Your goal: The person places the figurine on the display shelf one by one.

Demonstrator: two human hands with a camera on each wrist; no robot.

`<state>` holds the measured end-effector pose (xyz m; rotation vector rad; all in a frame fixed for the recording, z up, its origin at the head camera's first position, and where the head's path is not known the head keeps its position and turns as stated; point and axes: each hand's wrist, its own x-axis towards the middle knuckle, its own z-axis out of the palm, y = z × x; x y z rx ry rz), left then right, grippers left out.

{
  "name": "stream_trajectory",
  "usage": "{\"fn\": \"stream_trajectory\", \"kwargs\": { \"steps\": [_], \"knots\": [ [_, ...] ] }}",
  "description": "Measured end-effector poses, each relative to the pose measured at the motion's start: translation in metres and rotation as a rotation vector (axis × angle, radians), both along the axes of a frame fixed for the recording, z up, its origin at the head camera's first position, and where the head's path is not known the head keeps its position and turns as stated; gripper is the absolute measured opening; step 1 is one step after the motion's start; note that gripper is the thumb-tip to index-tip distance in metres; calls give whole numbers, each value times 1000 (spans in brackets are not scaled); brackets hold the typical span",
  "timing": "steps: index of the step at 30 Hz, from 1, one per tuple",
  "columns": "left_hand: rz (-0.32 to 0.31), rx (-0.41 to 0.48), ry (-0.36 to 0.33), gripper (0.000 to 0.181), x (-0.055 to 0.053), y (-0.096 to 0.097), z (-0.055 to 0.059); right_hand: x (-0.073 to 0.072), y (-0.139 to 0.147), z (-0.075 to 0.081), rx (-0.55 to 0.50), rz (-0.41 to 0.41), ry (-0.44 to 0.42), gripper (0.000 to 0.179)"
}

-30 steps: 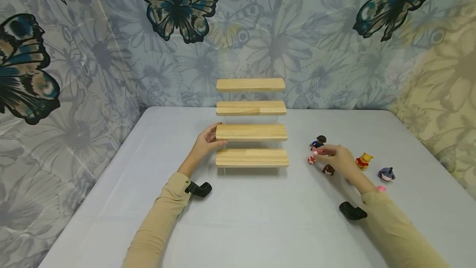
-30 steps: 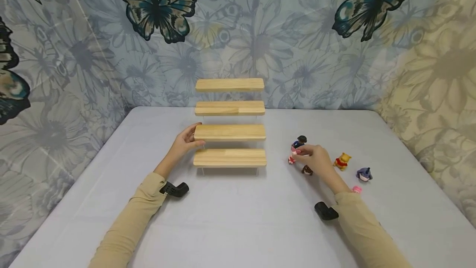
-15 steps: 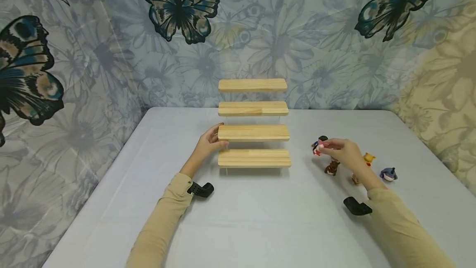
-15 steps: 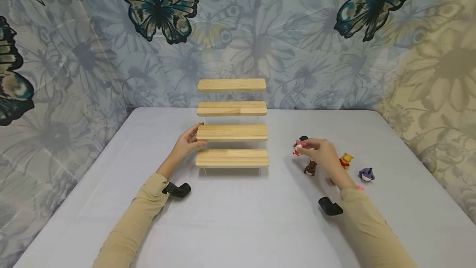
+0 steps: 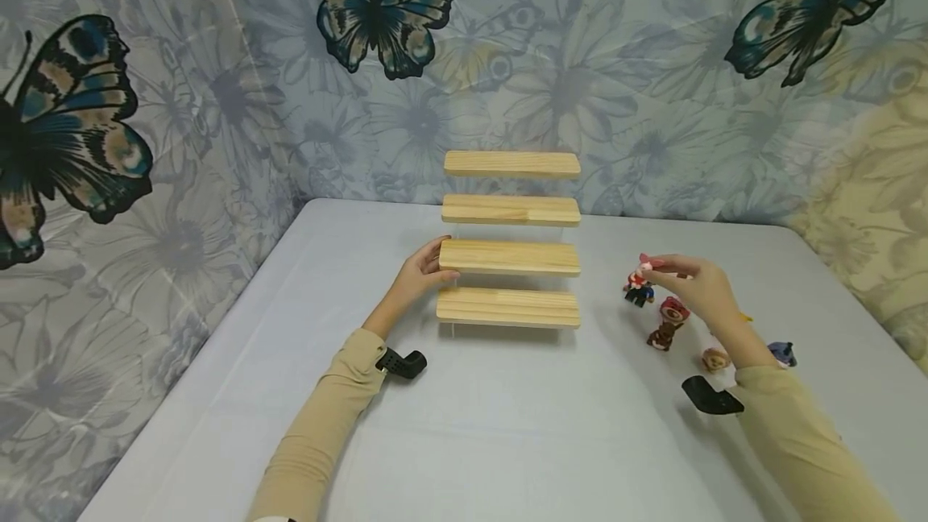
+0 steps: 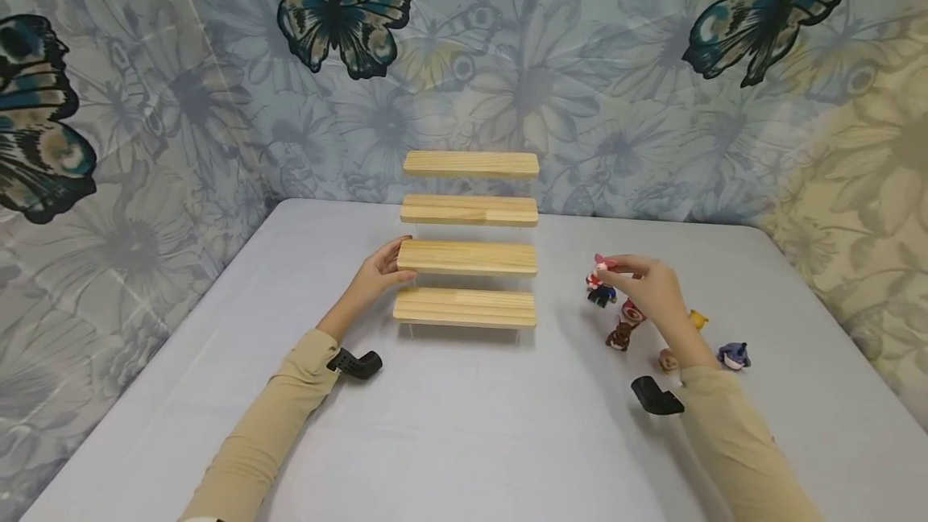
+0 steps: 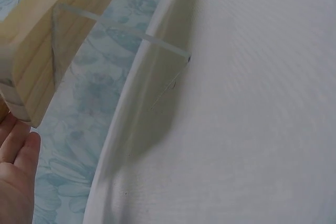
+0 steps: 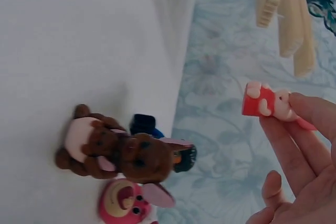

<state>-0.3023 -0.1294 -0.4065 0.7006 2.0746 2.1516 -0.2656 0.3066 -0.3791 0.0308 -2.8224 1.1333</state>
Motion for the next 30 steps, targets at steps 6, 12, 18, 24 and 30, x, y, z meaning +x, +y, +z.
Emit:
{"fn": "stream_trajectory", "kwargs": {
  "steps": [6, 12, 18, 24, 30],
  "knots": [
    [-5, 7, -22, 70, 8, 1, 8, 8, -8, 22, -54, -17, -29, 49],
    [-6, -26, -35, 69, 16, 3, 19, 32, -30, 58, -77, 8, -26, 62],
    [-11, -10, -34, 69, 15, 2, 21, 28, -33, 72, -124, -10, -40, 67],
    [-11, 5, 1, 70, 4, -1, 11, 23, -38, 80, -137, -20, -24, 68],
    [-4, -5, 19, 69, -3, -2, -1, 21, -45, 80, -179, -29, -14, 65]
  ]
}}
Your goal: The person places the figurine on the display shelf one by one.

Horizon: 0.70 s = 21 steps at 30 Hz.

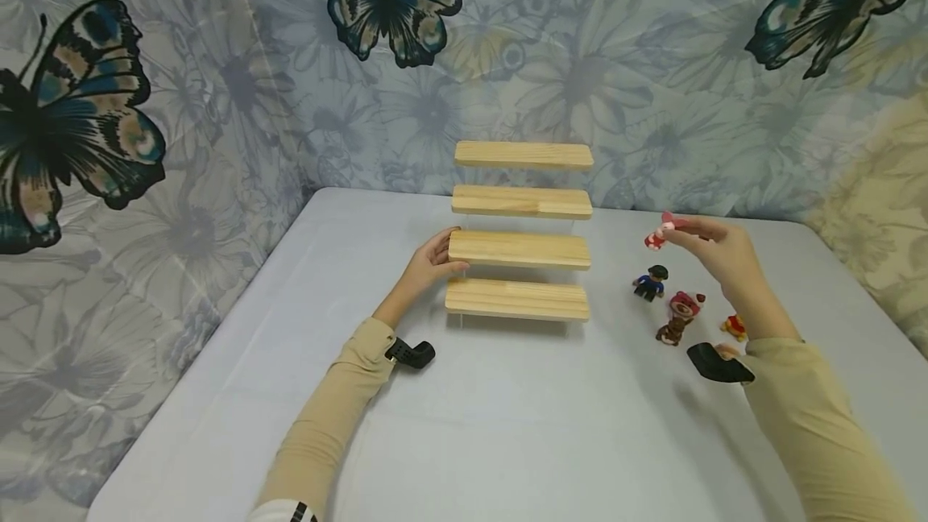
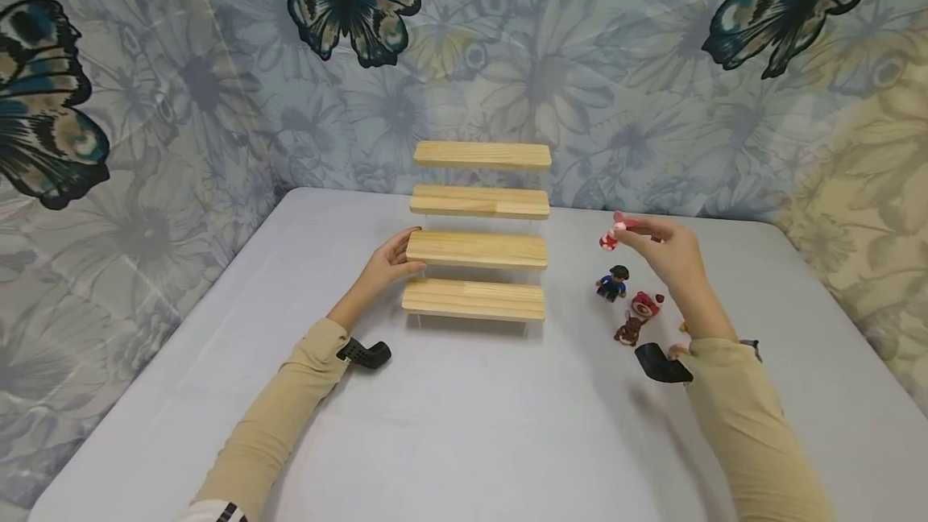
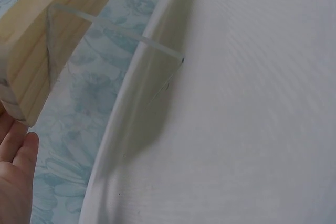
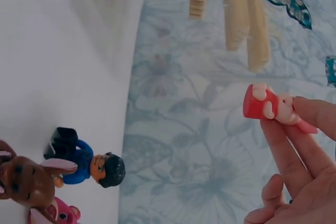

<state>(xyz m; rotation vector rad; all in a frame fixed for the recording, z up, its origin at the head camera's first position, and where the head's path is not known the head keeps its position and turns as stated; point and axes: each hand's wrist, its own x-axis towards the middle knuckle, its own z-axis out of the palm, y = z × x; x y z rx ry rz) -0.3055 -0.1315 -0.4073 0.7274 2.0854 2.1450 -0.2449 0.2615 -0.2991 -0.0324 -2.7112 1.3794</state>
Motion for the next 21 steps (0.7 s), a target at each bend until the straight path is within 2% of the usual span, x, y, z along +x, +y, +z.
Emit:
{"fn": "stream_trajectory", "kwargs": {
  "steps": [3, 10, 15, 21],
  "knots": [
    [-4, 2, -11, 70, 2, 2, 0, 0, -1, 1, -26, -12, -2, 65],
    [9, -13, -62, 68, 20, 3, 22, -3, -8, 3, -121, -39, 8, 58],
    [-3, -16, -43, 67, 19, 3, 21, -6, -13, 4, -163, -53, 27, 57],
    [-13, -11, -32, 66, 20, 3, 20, -12, -21, 10, -163, -44, 54, 58]
  ]
}}
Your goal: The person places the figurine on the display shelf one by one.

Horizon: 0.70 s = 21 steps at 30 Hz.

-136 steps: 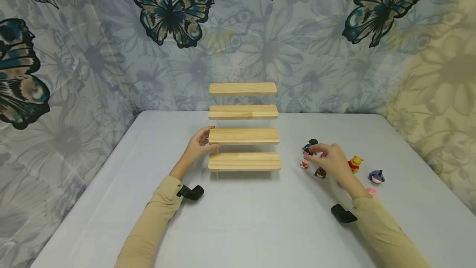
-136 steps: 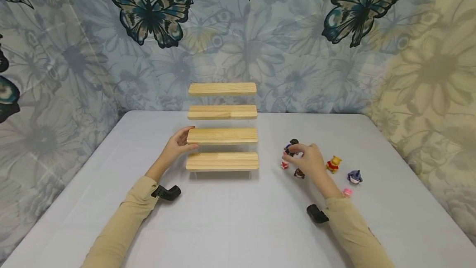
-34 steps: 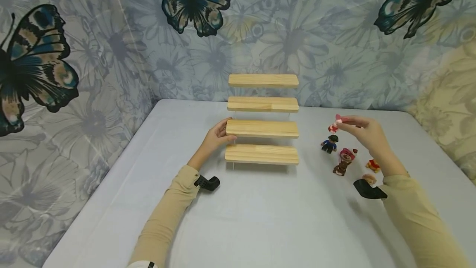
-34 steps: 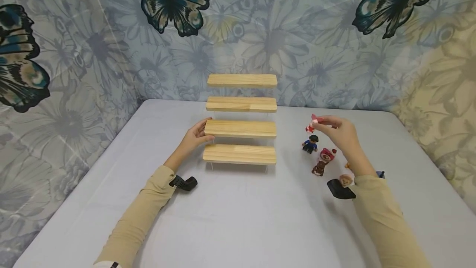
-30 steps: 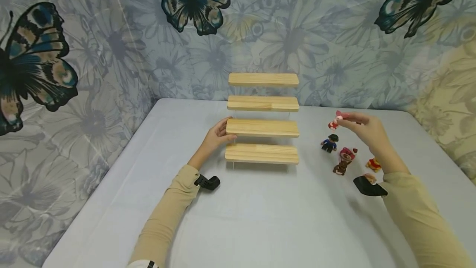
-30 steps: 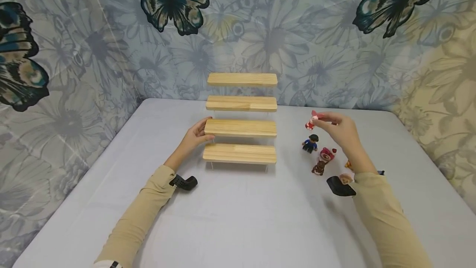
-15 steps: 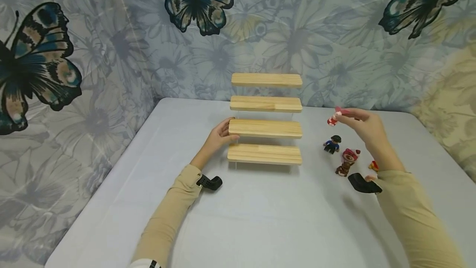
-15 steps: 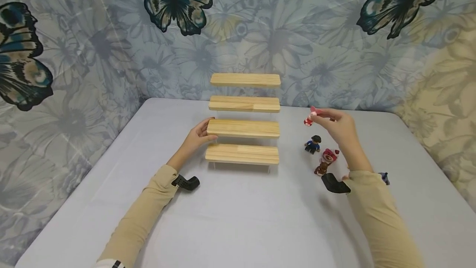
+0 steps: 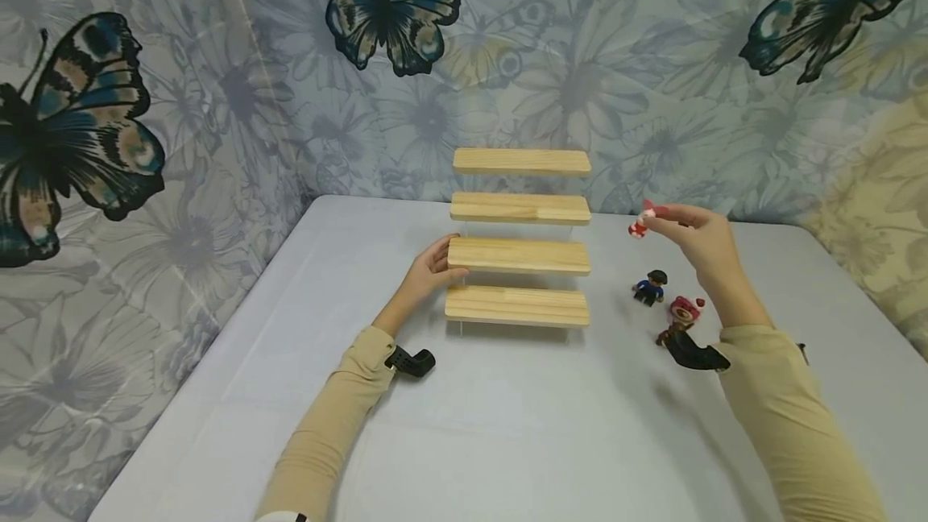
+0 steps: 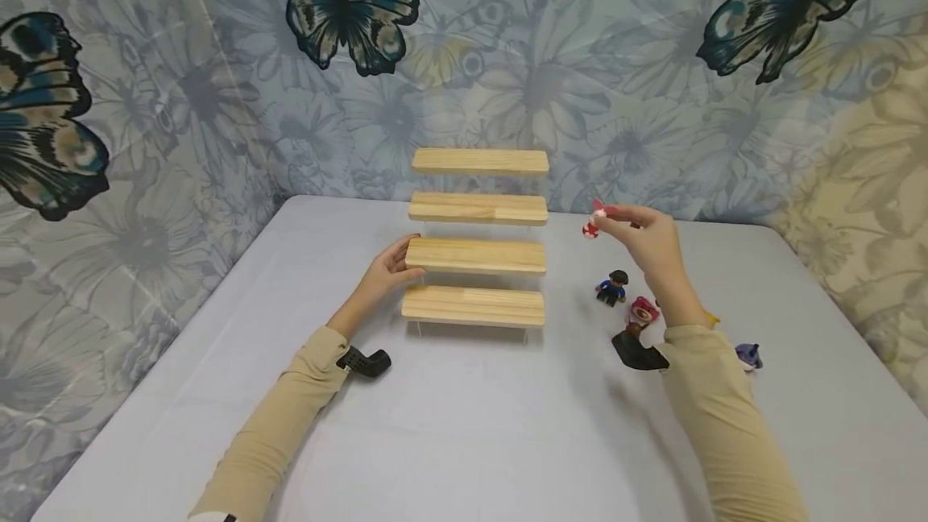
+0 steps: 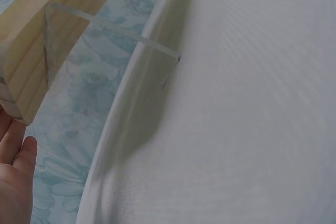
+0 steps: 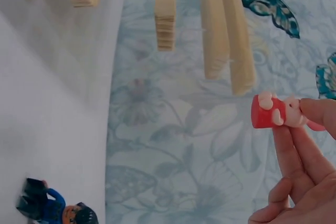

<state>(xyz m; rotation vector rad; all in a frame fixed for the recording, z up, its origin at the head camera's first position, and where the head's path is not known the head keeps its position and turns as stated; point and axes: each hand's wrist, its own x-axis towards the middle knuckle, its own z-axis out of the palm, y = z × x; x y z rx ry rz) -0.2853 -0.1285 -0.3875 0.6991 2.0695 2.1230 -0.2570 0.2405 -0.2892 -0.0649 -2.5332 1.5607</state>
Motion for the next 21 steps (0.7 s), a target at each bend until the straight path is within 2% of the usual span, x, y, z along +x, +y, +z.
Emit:
{"fn": "stream_trajectory", "kwargs": {
  "steps": [7, 12, 17, 21],
  "knots": [
    [10, 0, -24, 68, -1, -1, 1, -6, -7, 11, -11, 19, 13, 57],
    [14, 7, -15, 68, -3, -2, 1, -12, -13, 18, -77, 42, 31, 51],
    [3, -1, -10, 68, -1, 0, 1, -17, -22, 20, -129, 51, 85, 41],
    [7, -2, -11, 68, 0, 1, 1, -22, -30, 23, -120, 52, 111, 38]
  ]
}}
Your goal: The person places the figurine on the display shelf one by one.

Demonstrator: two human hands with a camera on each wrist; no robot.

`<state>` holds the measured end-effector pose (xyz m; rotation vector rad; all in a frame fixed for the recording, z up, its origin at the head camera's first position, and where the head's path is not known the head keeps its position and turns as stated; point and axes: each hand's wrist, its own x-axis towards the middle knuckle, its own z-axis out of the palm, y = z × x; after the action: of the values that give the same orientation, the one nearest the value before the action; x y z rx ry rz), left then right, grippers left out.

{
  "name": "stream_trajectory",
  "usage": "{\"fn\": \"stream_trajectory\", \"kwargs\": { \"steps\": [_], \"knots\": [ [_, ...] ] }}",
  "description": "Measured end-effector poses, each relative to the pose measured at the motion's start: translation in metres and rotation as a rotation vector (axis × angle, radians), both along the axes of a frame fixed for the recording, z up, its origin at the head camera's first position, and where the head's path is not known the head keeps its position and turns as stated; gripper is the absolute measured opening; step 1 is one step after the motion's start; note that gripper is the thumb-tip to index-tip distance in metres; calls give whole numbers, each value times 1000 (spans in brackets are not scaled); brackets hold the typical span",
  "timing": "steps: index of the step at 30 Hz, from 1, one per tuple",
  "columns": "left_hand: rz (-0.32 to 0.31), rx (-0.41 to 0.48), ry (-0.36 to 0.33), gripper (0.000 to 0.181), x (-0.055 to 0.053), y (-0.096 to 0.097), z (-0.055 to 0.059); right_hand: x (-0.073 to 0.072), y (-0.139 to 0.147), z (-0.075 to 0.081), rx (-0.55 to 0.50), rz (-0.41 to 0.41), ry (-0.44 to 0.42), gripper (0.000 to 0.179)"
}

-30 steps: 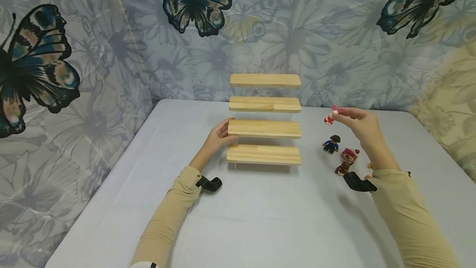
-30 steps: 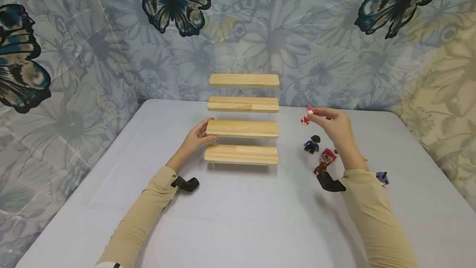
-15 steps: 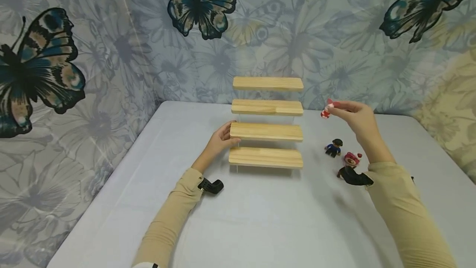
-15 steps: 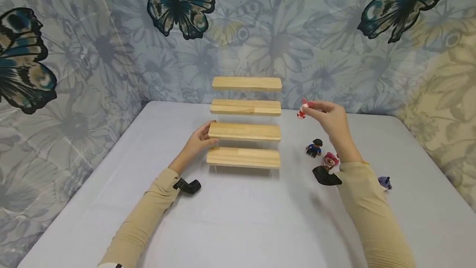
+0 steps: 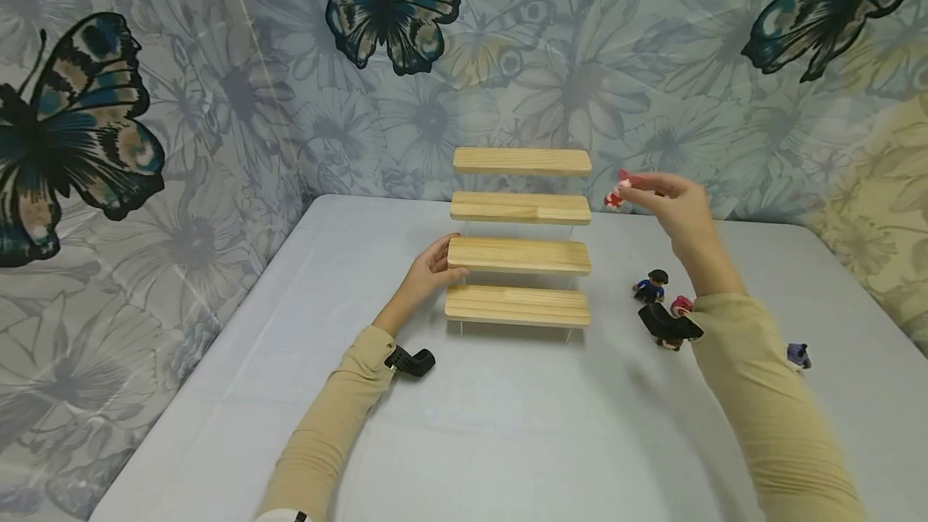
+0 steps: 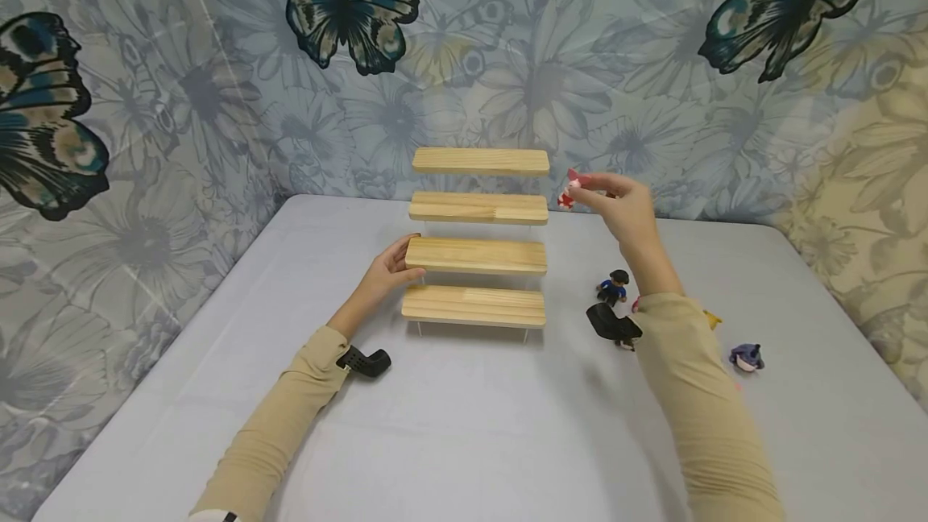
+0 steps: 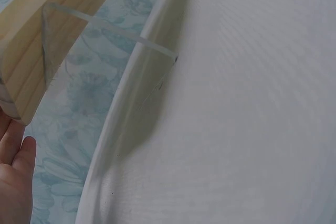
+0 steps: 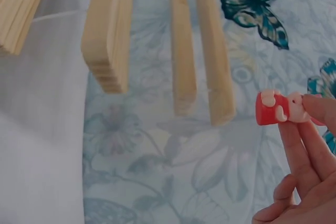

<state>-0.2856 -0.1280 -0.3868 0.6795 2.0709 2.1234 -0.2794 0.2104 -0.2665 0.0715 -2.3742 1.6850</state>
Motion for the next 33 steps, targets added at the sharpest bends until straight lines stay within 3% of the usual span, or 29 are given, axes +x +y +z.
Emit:
{"fn": "stream_trajectory", "kwargs": {
  "steps": [18, 26, 30, 33],
  "knots": [
    [-13, -18, 38, 66, 0, -2, 1, -21, -37, 11, -69, 78, 50, 33],
    [-2, -21, 34, 66, 0, 0, 2, -30, -54, 17, -93, 101, 34, 27],
    [3, -20, 33, 67, -6, -1, -7, -35, -64, 19, -110, 130, 37, 28],
    [5, -21, 37, 67, -8, -3, -9, -39, -71, 22, -110, 143, 39, 30]
  ]
}}
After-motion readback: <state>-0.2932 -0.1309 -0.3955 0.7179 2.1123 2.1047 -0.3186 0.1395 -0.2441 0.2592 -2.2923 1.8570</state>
